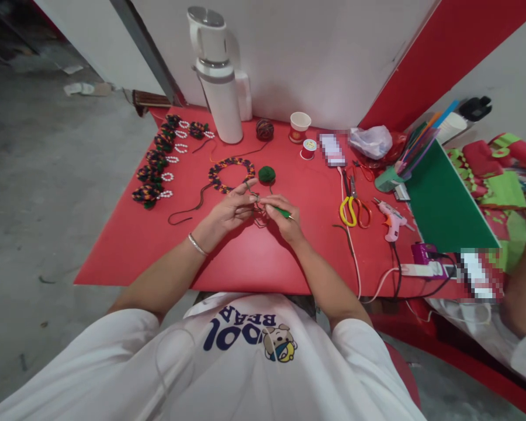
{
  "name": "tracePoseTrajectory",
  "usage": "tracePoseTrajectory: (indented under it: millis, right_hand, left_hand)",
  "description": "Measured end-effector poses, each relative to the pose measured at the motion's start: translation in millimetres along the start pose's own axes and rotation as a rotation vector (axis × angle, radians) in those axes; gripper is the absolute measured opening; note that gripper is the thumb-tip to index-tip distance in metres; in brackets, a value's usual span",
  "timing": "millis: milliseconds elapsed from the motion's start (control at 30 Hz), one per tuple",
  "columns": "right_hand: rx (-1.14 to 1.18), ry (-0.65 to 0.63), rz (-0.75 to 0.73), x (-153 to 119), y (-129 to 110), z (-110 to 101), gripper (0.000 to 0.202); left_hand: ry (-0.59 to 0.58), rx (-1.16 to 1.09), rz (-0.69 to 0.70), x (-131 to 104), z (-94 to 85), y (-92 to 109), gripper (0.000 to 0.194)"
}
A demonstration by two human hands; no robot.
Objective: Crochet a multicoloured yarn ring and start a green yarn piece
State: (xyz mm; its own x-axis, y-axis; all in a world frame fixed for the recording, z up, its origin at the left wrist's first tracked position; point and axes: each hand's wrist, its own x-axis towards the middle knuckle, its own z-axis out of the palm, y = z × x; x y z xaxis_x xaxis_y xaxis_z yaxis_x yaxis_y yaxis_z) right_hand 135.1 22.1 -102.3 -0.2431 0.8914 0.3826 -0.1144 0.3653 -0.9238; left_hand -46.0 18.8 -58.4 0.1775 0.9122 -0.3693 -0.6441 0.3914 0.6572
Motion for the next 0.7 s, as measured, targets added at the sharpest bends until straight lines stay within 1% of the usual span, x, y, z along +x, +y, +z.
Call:
tracePoseTrajectory:
  millis: [67, 200, 400, 500, 700]
  right_hand:
    - [0.134, -0.003, 0.075, 1.3, 6.6, -2.7, 0.026]
    - [0.203, -0.03, 0.248, 5.4, 16.1, -7.7, 0.037]
    - [0.505, -0.03, 0.413, 9.4, 12.1, -11.5, 0.033]
    - [0.51, -0.021, 0.423, 10.7, 9.6, -14.2, 0.035]
    - [0.37, -0.017, 0.349, 13.5, 10.6, -21.3, 0.038]
  left_hand:
    - [-0.004, 0.01, -0.001, -0.1, -0.3, 0.6, 0.077]
    - [0.0, 0.015, -0.002, -0.6, 0.0, 1.9, 0.074]
    - [-0.01, 0.029, -0.028, -3.2, 1.2, 4.4, 0.076]
    - [-0.012, 0.033, -0.046, -4.5, 1.4, 6.0, 0.074]
    - [0.007, 0.04, -0.038, -3.8, 0.0, 8.6, 0.068]
